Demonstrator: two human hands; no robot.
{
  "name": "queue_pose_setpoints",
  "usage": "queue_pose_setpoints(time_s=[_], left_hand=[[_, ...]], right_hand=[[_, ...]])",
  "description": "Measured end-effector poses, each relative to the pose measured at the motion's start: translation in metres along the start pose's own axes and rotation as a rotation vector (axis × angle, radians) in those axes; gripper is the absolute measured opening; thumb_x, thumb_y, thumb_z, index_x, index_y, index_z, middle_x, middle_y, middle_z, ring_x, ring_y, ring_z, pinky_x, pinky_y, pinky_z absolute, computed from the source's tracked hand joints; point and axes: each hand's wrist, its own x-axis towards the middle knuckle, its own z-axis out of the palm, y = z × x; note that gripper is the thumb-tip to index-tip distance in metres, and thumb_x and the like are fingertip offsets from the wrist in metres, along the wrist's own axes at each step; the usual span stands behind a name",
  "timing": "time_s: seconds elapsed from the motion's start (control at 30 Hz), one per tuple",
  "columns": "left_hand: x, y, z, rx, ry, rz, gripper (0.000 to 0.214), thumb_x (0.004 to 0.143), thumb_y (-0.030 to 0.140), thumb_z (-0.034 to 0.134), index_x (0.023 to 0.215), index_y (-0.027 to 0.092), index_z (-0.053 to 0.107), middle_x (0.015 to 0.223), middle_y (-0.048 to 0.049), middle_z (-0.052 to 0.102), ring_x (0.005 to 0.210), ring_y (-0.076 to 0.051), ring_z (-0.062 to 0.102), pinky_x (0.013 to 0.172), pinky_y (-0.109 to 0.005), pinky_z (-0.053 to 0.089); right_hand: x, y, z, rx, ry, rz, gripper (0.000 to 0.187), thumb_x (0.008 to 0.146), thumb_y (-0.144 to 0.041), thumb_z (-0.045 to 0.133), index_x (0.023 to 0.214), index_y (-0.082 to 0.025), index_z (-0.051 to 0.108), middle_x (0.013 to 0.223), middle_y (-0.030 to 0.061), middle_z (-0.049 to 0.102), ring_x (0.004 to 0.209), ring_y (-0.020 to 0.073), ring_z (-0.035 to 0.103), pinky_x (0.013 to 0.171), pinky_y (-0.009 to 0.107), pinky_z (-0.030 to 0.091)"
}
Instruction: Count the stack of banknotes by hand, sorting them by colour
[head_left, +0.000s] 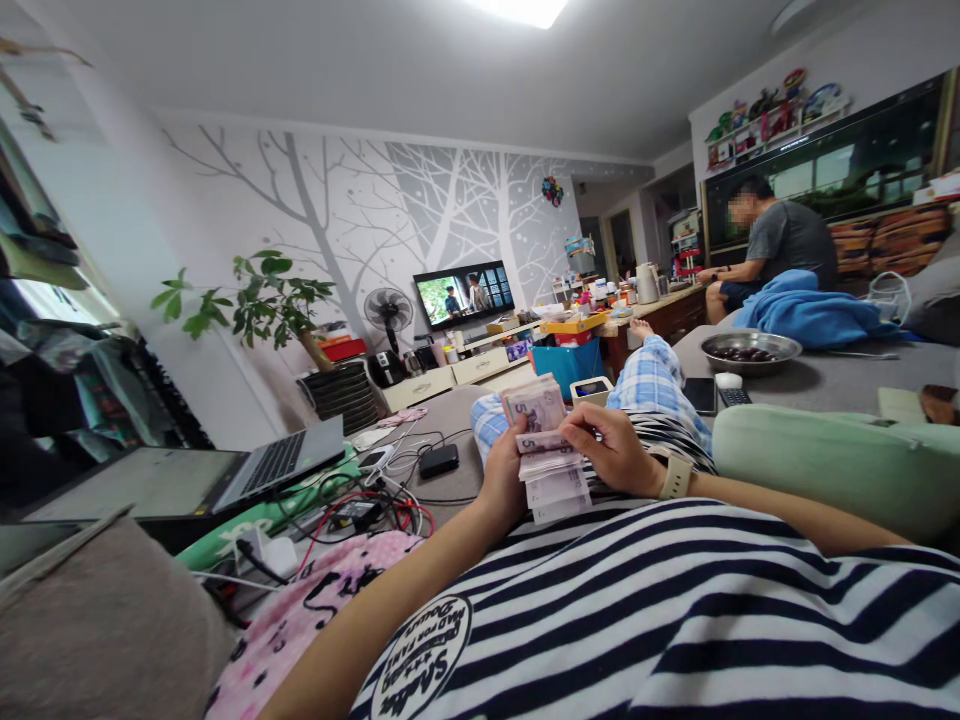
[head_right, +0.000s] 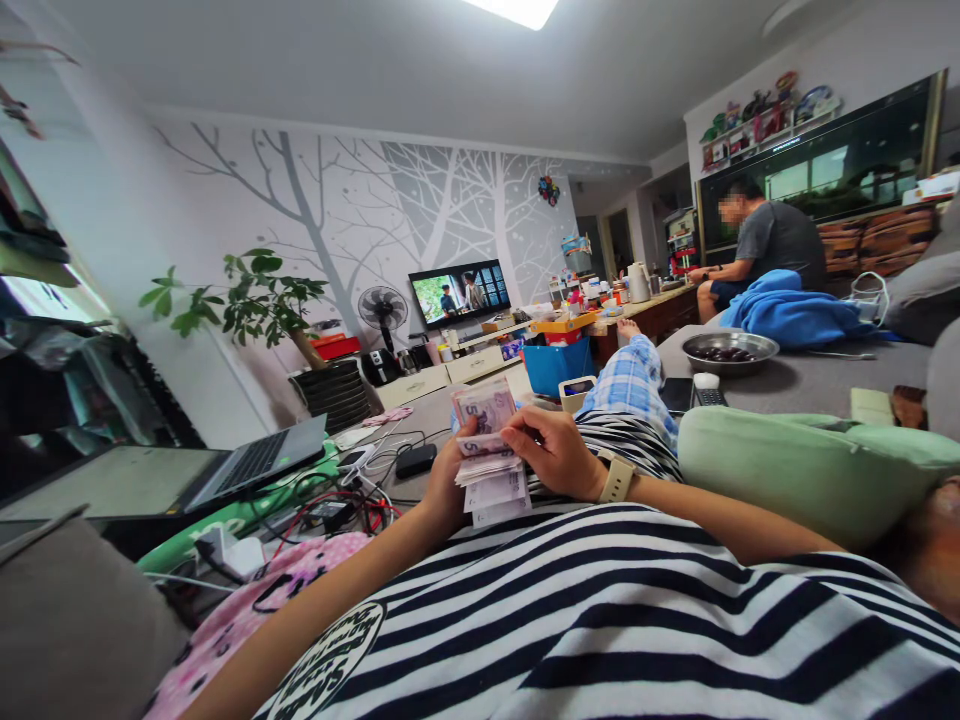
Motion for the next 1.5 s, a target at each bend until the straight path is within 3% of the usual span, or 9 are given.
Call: queue_pose_setpoints(time_s=[0.6,0.9,1.27,1.5], left_hand=[[-0.001,0.0023,0.0022,0.0,0.02,0.0,0.027,0.077,0.029,0.066,0.096,0.01,0.068,0.081,-0.0068,0.074,0.075,-0.023,0.07,0.072,-0.033,0.055],[-0.0002,0.0028,0.0021,0.01,0.093,0.015,0.019,0.078,0.029,0.065,0.083,0.012,0.069,0.059,-0.0032,0.069,0.064,-0.022,0.069,0.068,-0.033,0.056],[0.0026,0.0006,-0.0009,0.027,0.103,0.011,0.024,0.079,0.03,0.064,0.092,0.01,0.069,0.065,-0.004,0.071,0.062,-0.021,0.068,0.069,-0.033,0.055],[0.0025,0.0001,-0.002,-0.002,0.023,0.006,0.032,0.076,0.034,0.067,0.098,0.011,0.067,0.083,-0.0075,0.074,0.077,-0.025,0.07,0.074,-0.035,0.055]], right_hand=[[0.0006,0.0018,-0.0002,-0.012,0.011,-0.015,0.019,0.092,-0.029,0.051,0.076,-0.019,0.056,0.066,-0.0017,0.055,0.059,0.0113,0.048,0.058,0.025,0.037],[-0.0005,0.0037,-0.0008,-0.017,0.005,-0.009,0.02,0.092,-0.031,0.051,0.076,-0.019,0.057,0.066,-0.0013,0.055,0.059,0.0114,0.047,0.057,0.025,0.037],[0.0006,0.0031,-0.0007,-0.012,0.004,-0.005,0.021,0.092,-0.031,0.051,0.076,-0.019,0.057,0.066,-0.0011,0.056,0.06,0.0117,0.048,0.058,0.025,0.038],[0.0006,0.0012,-0.0008,-0.017,0.0,0.021,0.023,0.092,-0.034,0.05,0.075,-0.019,0.057,0.065,-0.0006,0.056,0.059,0.0124,0.048,0.057,0.026,0.038]])
